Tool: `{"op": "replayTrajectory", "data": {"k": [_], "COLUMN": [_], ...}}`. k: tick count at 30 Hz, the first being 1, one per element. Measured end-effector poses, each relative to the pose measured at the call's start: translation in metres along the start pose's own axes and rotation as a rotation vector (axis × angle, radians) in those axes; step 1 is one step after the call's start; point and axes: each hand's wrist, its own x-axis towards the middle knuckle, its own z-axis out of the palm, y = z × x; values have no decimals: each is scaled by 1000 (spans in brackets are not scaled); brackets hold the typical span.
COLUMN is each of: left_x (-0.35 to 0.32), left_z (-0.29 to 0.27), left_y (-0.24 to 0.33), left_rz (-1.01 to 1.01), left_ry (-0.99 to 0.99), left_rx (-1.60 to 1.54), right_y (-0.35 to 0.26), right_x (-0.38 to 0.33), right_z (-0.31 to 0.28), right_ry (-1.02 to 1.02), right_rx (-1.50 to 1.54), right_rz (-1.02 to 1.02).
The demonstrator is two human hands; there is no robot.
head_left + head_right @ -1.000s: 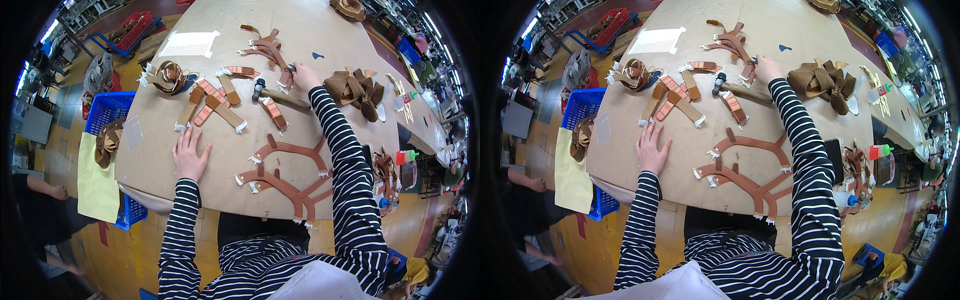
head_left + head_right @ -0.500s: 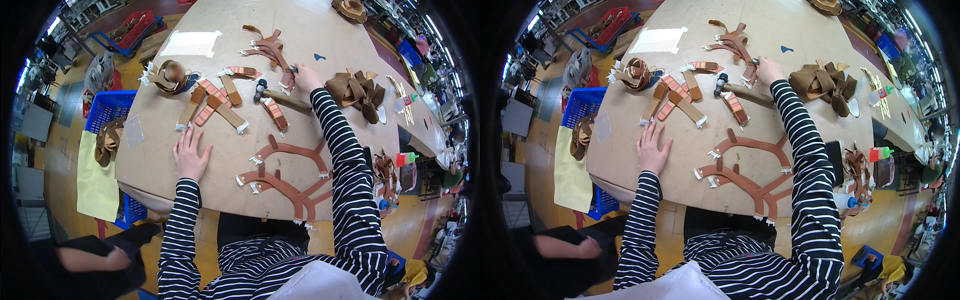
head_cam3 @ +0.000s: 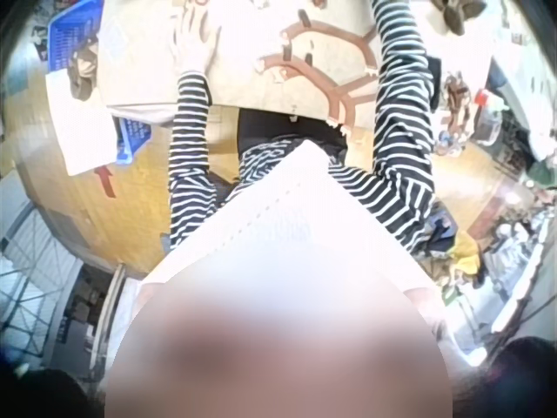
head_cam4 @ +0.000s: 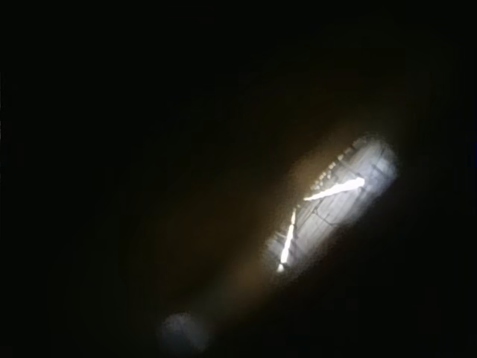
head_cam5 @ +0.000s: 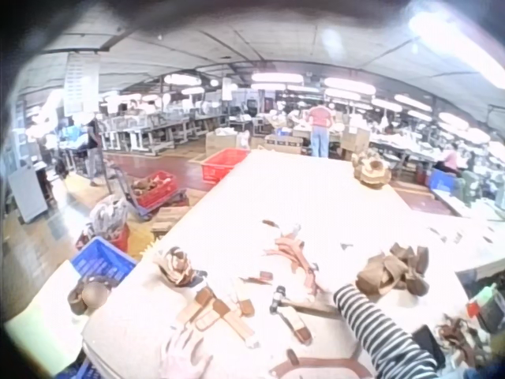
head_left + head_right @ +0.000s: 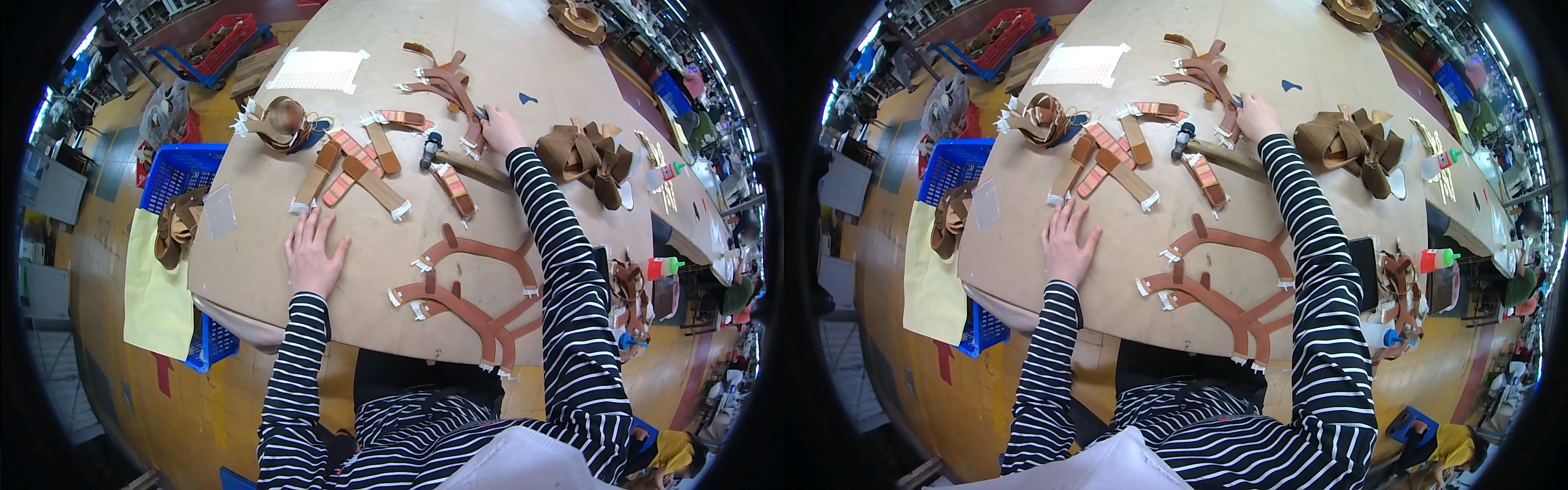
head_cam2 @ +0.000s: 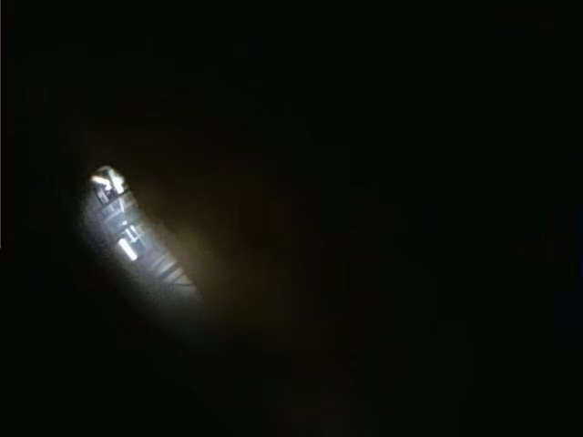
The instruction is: The person assembles brown leather straps by applying glue from a squeeze bottle to strap ends and buckles, then pressing the pieces together. The person handles multiple strap segments and buckles, aligns them, and sets the assembled pieces on the worktable.
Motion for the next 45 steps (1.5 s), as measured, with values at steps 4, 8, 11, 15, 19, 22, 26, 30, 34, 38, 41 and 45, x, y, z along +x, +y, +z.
{"op": "replayTrajectory", "data": {"k": [4,8,11,15,19,22,26,30,34,38,41,45], "left_x": [-2,-2,-2,-1,1,0,-1,-2,-3,-2,-2,-2], "left_z": [0,4,6,5,4,4,8,9,5,2,3,3], "left_y": [0,-4,-6,-2,6,2,-6,-8,-5,-3,-3,-3], "left_rz": [-1,9,75,80,30,39,26,21,-18,-15,-17,-21], "left_ry": [-19,1,43,15,-47,-66,-63,-23,-36,-34,-35,-37], "left_rx": [3,8,11,35,128,138,99,44,0,-24,-31,-15], "right_y": [2,-6,-14,-19,-15,-15,-17,-17,-9,-1,1,0], "right_x": [3,-2,-7,-8,-7,-5,-7,-9,-9,-9,-7,-3], "right_z": [-5,-21,-32,-25,-22,-25,-29,-24,-12,-7,-6,0], "right_ry": [-40,-88,-174,-260,-114,-139,-242,-135,-62,-51,-27,5], "right_rx": [-45,-41,112,47,4,-4,27,24,37,-10,-5,35], "right_rz": [-27,-20,120,200,156,109,54,104,75,34,7,2]}}
